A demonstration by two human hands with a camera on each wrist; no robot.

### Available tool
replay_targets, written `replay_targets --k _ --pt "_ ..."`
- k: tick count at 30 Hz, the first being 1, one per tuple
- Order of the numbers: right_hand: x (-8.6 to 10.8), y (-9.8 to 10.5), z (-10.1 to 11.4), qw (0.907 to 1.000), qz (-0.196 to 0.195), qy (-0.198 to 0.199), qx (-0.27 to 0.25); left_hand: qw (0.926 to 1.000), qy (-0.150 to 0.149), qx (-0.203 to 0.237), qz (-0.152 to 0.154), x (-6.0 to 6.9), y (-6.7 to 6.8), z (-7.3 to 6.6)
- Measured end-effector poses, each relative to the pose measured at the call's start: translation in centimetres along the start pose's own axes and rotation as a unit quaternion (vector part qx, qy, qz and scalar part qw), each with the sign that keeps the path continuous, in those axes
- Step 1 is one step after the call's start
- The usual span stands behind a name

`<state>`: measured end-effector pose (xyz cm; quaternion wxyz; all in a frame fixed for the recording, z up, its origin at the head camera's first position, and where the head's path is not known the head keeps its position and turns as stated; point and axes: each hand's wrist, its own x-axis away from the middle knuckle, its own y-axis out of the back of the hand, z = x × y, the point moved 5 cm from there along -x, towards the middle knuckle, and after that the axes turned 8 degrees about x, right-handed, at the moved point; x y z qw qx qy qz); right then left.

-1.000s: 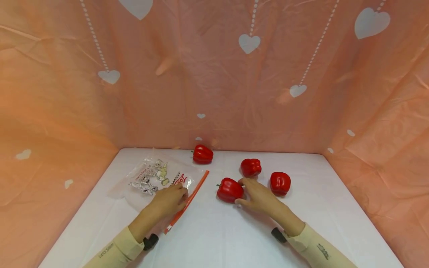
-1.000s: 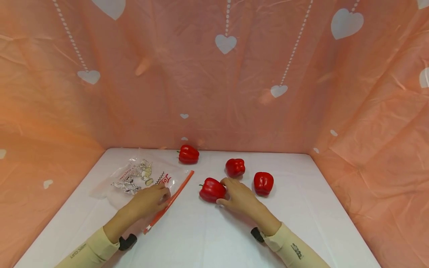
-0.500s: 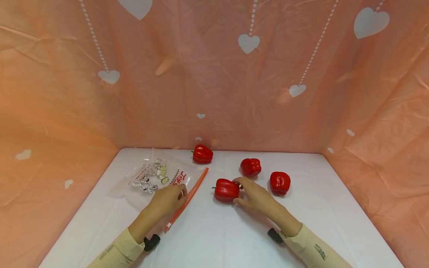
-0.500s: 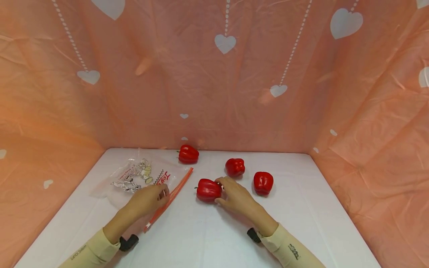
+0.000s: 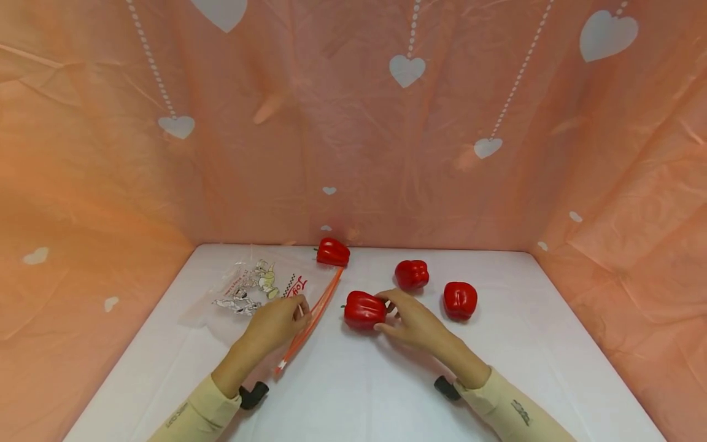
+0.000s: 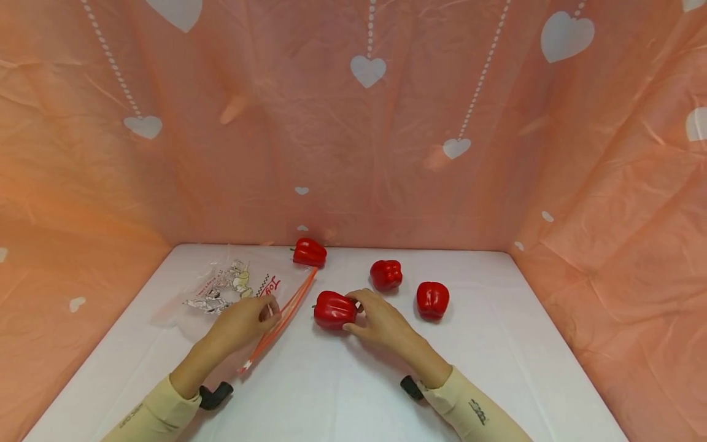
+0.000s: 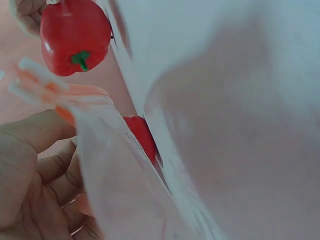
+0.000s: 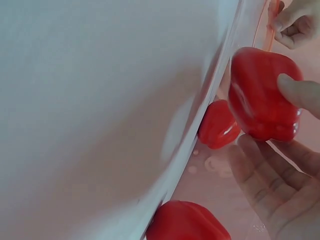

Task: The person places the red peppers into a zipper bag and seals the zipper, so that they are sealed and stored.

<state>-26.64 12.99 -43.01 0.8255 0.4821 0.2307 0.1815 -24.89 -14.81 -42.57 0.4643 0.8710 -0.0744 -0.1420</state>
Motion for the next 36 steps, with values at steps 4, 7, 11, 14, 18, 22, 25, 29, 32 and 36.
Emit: replay_targets --k 4,7,11,14,18,22,25,29,32,36 --pt "-0.3 -0.1 0.3 0.9999 -0.005 0.006 -0.015 1.0000 -0.006 0.004 -0.006 -0.3 0.2 -0.2" --pt "-0.5 -0.2 0.7 0.9994 -0.016 0.020 -0.023 0.9999 -0.005 0.010 -0.009 -0.5 0.4 -0.3" --pt "-0.7 -0.3 1.2 0.9983 -0.028 0.037 -0.036 0.9998 0.004 0.014 -0.012 -0.8 0.7 -0.5" --pt "-0.9 -0.4 1.5 0.9975 -0.030 0.038 -0.051 0.9998 0.011 0.015 -0.010 -0.9 0.9 -0.6" --pt "-0.9 -0.5 1.8 0.9968 -0.037 0.036 -0.061 0.9997 0.018 0.015 -0.008 -1.1 1.1 -0.6" --pt "-1.1 -0.5 2.0 0.9957 -0.054 0.038 -0.065 0.9997 0.015 0.017 -0.007 -1.3 1.3 -0.7" --pt "-1.2 -0.4 2.1 0.9946 -0.066 0.035 -0.073 0.9997 0.005 0.021 -0.008 -1.5 1.3 -0.9" --pt "-1.4 -0.2 2.3 0.9930 -0.077 0.026 -0.085 0.9998 -0.003 0.019 -0.008 -1.8 1.3 -1.1" --pt "-1.5 -0.1 2.5 0.9915 -0.087 0.023 -0.094 0.9999 -0.008 0.010 -0.005 -1.9 1.1 -1.3" --pt "-1.6 0.0 2.6 0.9900 -0.100 0.026 -0.096 0.9997 -0.021 0.003 -0.009 -2.0 1.1 -1.6"
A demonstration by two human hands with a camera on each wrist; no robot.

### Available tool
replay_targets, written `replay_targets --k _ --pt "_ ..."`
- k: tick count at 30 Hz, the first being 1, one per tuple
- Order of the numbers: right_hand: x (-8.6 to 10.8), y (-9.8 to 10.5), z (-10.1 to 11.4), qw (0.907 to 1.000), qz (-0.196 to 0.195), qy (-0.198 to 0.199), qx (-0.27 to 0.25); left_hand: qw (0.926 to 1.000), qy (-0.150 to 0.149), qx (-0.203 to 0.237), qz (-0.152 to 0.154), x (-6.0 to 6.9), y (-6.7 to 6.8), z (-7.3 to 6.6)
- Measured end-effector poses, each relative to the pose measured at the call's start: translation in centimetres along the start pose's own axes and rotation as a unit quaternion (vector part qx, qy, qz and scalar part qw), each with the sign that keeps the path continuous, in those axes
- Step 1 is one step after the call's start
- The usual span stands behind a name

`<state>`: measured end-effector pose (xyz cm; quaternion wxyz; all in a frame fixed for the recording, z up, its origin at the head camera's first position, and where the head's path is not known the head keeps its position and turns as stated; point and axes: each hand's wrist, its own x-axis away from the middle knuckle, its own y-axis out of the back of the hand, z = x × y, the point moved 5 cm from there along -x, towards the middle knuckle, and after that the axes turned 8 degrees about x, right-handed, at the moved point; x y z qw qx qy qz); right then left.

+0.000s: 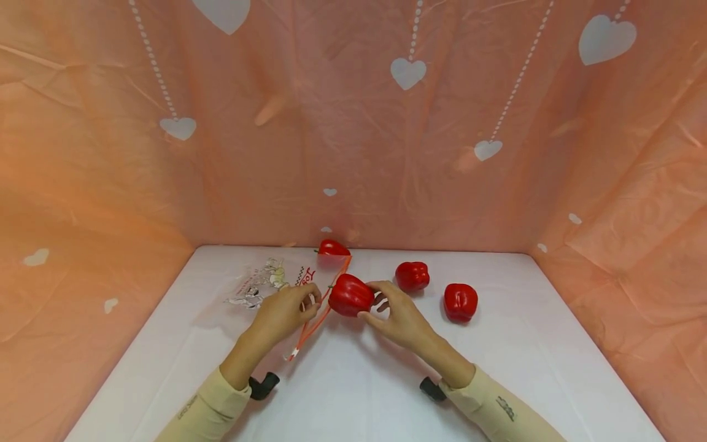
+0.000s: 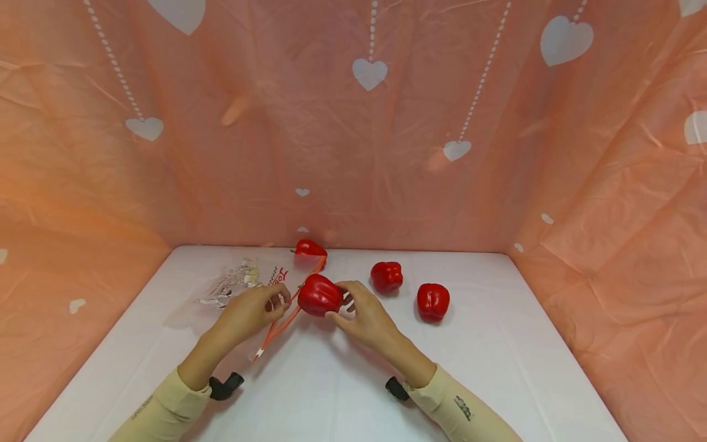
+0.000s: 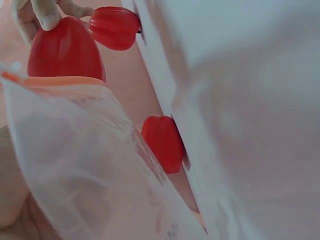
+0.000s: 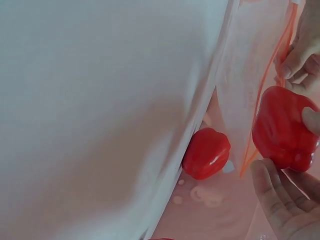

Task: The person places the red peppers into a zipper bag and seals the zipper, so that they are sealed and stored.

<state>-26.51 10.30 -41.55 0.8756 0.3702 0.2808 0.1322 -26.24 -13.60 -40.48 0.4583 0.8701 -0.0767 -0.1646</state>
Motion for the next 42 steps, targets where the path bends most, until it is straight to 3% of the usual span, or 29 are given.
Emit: replay_targets --k 6,17,25,34,42 --pt "0.0 -0.2 -0.2 1.0000 -0.003 -0.005 -0.004 0.9996 -0.021 -0.005 -0.017 0.0 0.1 -0.3" --pt "0.3 -0.7 -0.3 0.9994 0.016 -0.030 -0.002 0.9992 -0.022 -0.012 -0.031 0.1 0.6 -0.4" --pt "0.3 -1.3 -0.3 0.9993 0.024 -0.028 -0.010 0.9973 -0.038 -0.014 -0.061 0.1 1.0 -0.6" --pt "0.1 -2.2 -0.7 0.9946 0.060 -0.072 -0.046 0.9967 -0.035 0.008 -0.074 0.0 1.8 -0.4" --pt "-0.2 -3.1 -0.8 0.9859 0.074 -0.117 -0.094 0.9926 -0.082 0.060 -0.066 -0.3 2.3 0.1"
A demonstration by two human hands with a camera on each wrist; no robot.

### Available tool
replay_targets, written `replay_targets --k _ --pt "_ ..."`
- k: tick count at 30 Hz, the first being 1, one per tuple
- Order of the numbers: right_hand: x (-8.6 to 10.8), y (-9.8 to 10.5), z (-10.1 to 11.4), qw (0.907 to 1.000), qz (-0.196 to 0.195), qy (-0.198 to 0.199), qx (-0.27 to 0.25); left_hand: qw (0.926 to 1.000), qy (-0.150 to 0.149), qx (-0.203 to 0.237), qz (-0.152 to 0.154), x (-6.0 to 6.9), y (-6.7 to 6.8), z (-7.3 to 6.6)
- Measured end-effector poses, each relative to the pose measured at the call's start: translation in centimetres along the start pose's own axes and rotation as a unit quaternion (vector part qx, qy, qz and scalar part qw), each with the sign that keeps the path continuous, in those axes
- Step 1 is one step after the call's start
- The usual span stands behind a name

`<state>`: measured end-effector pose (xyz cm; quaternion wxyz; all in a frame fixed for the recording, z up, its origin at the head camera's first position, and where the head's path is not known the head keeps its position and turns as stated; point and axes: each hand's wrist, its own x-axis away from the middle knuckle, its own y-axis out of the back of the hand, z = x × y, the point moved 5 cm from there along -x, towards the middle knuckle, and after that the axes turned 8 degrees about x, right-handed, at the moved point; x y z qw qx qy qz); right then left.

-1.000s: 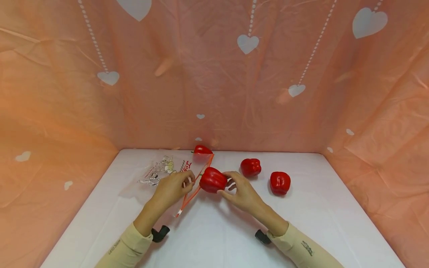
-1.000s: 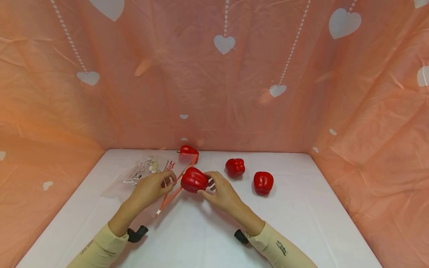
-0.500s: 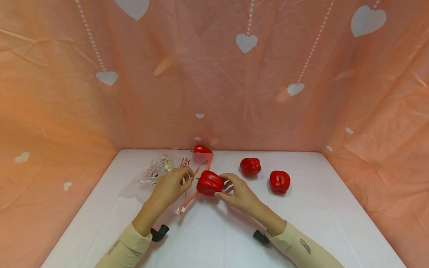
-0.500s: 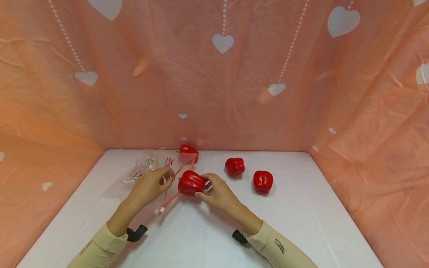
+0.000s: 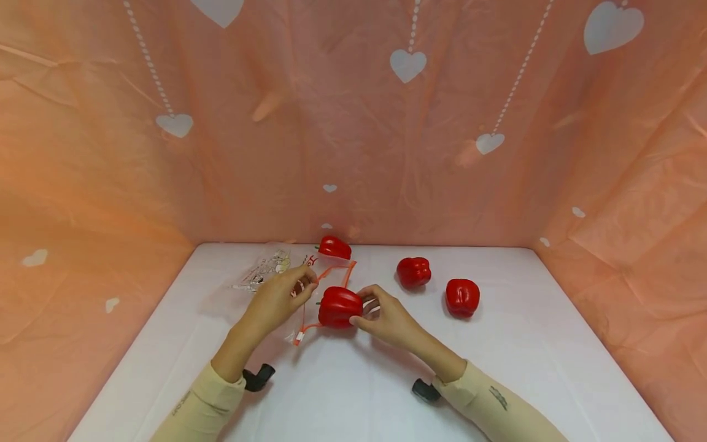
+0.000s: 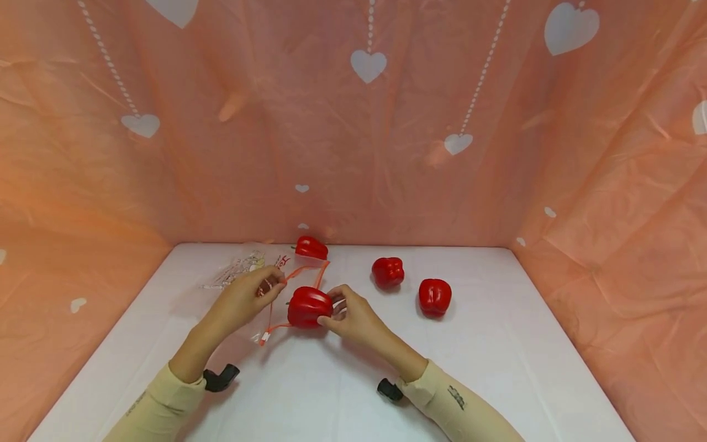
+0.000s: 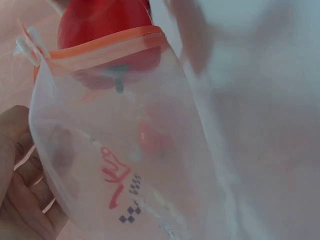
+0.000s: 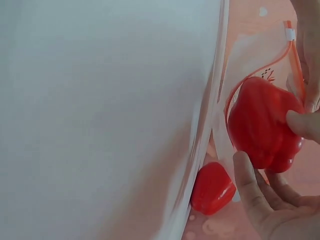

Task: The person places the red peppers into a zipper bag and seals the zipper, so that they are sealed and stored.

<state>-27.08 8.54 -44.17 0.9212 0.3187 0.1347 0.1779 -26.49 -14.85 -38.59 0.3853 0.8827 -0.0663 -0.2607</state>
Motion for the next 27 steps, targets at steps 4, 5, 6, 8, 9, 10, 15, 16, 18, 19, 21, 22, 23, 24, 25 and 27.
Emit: replay_targets --k 4,5,6,8,9,10,15,16,18,19,21,22,23,24,25,27 --pt "-0.4 -0.2 0.2 0.9999 -0.007 -0.003 -0.008 0.9999 -0.005 0.005 0.010 0.0 0.2 0.2" --pt "-0.5 -0.3 0.2 0.9999 -0.009 -0.002 -0.011 0.9999 -0.003 0.007 0.014 0.0 0.3 0.3" --pt "-0.7 -0.4 0.3 0.9999 -0.009 -0.002 -0.014 0.9998 0.000 0.010 0.018 0.0 0.3 0.3" --pt "-0.9 -0.6 0.5 0.9998 -0.011 0.003 -0.015 0.9996 0.000 0.013 0.025 0.0 0.4 0.4" --pt "-1.1 -0.7 0.6 0.9998 -0.013 0.005 -0.015 0.9995 -0.001 0.014 0.028 0.0 0.5 0.4" --pt "-1.2 -0.8 0.6 0.9998 -0.013 0.003 -0.015 0.9994 -0.004 0.015 0.031 0.0 0.5 0.4" --pt "-1.7 -1.3 0.8 0.9997 -0.015 0.002 -0.019 0.9992 -0.015 0.012 0.034 0.0 0.7 0.5" --pt "-1.8 -1.4 0.8 0.9997 -0.012 0.001 -0.021 0.9992 -0.015 0.013 0.034 0.0 0.7 0.5" --pt "-2.0 -1.7 0.8 0.9996 -0.007 -0.002 -0.026 0.9992 -0.015 0.014 0.034 0.0 0.7 0.6" --pt "-2.1 -1.8 0.8 0.9996 -0.005 -0.003 -0.028 0.9992 -0.014 0.015 0.034 0.0 0.7 0.7" --pt "-2.3 -2.0 0.9 0.9995 -0.002 -0.006 -0.032 0.9992 -0.013 0.018 0.035 0.0 0.7 0.7" --pt "-2.4 -2.1 0.9 0.9994 0.000 -0.007 -0.033 0.9992 -0.011 0.020 0.034 0.0 0.7 0.7" --pt "-2.5 -2.2 1.0 0.9994 0.000 -0.008 -0.033 0.9992 -0.010 0.021 0.033 0.0 0.7 0.7" --pt "-2.6 -2.3 1.0 0.9994 0.000 -0.010 -0.034 0.9992 -0.010 0.022 0.032 0.0 0.7 0.8" --pt "-2.6 -2.4 1.0 0.9994 0.000 -0.010 -0.034 0.9992 -0.009 0.024 0.031 0.0 0.7 0.8" --pt "-2.8 -2.6 1.1 0.9993 -0.003 -0.012 -0.037 0.9992 -0.008 0.028 0.028 0.0 0.7 0.8"
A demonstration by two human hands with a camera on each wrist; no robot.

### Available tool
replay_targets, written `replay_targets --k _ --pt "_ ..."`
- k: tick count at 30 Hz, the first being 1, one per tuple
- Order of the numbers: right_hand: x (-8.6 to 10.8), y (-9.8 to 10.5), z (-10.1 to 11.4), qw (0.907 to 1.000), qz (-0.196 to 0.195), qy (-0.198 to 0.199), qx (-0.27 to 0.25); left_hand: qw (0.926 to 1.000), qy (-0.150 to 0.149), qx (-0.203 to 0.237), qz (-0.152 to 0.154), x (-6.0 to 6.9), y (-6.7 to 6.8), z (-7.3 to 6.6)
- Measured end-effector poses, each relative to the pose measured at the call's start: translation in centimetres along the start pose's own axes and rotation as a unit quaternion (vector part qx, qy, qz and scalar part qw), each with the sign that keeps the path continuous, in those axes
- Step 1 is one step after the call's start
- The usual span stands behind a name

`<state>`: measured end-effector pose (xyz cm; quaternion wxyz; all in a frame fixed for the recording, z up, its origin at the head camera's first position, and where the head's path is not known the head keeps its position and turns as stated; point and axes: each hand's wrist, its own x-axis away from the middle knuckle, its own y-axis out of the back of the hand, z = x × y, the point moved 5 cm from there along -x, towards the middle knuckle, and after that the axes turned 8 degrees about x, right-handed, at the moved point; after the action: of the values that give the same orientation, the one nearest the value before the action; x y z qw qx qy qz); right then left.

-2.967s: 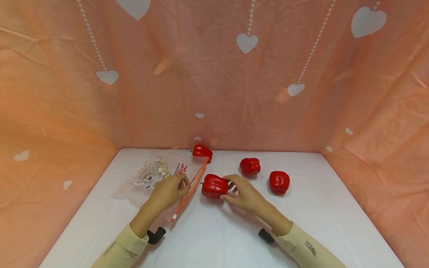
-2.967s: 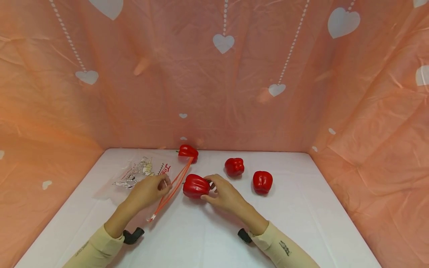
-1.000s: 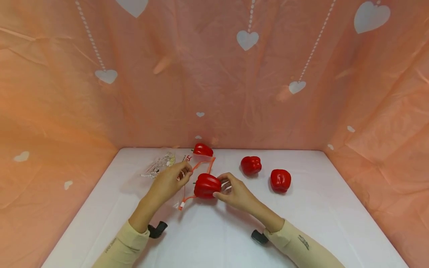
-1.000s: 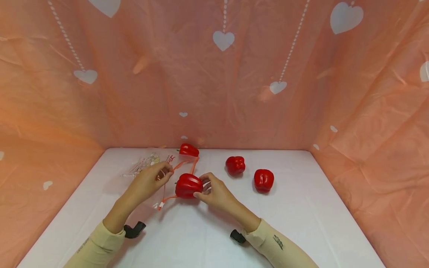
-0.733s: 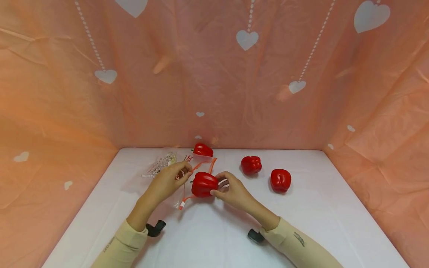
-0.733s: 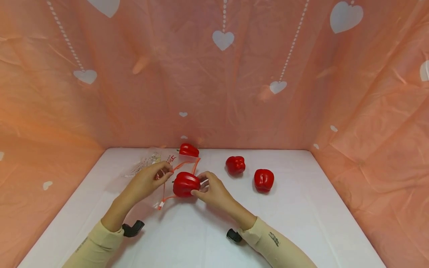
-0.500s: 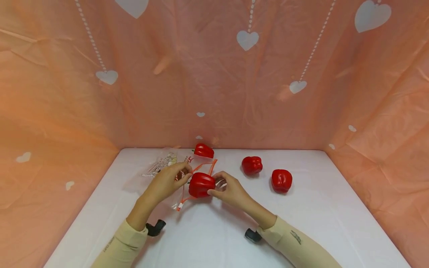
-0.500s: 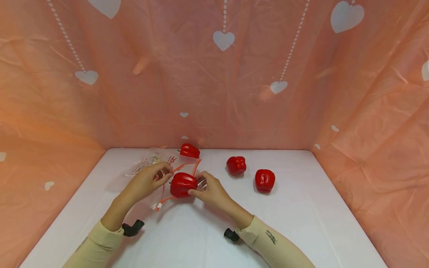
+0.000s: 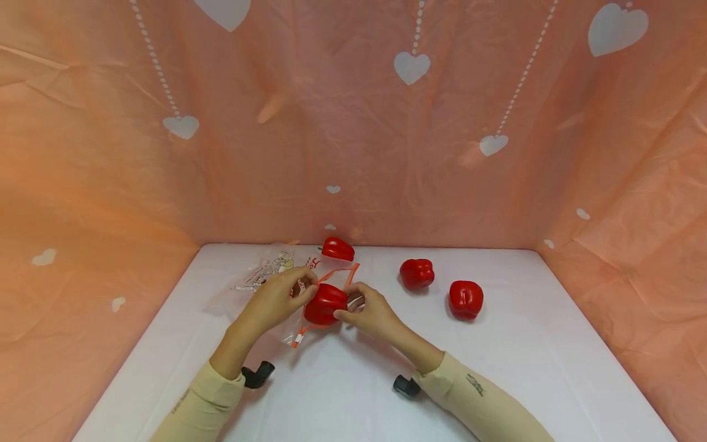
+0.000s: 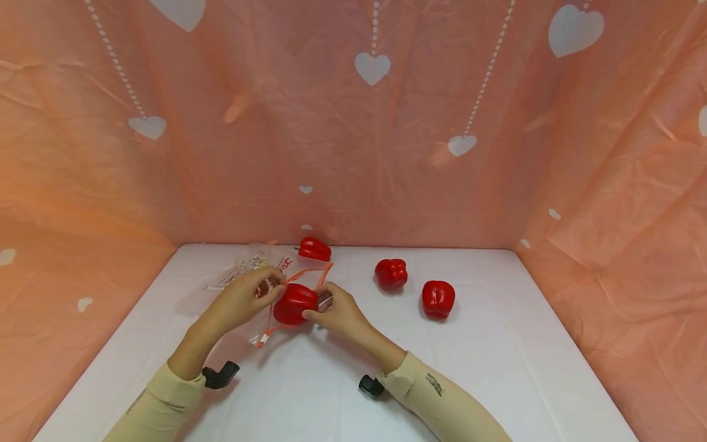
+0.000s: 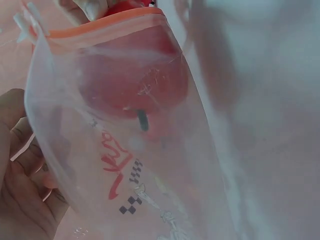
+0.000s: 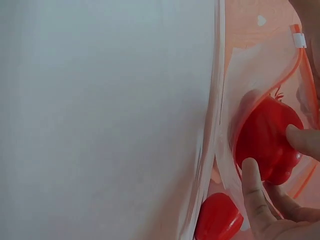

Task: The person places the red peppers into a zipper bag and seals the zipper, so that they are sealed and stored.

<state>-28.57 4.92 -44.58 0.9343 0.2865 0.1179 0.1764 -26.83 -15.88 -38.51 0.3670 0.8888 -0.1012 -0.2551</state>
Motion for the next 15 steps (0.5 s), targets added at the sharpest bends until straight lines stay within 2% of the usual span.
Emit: replay_targets --k 8,15 --pt "-0.8 -0.6 0.5 0.9997 -0.017 0.002 -0.015 0.9997 0.010 0.017 -0.018 0.0 0.3 0.0" --pt "-1.1 -0.9 0.9 0.9996 -0.016 0.003 -0.023 0.9996 0.011 0.017 -0.020 0.0 0.5 -0.3"
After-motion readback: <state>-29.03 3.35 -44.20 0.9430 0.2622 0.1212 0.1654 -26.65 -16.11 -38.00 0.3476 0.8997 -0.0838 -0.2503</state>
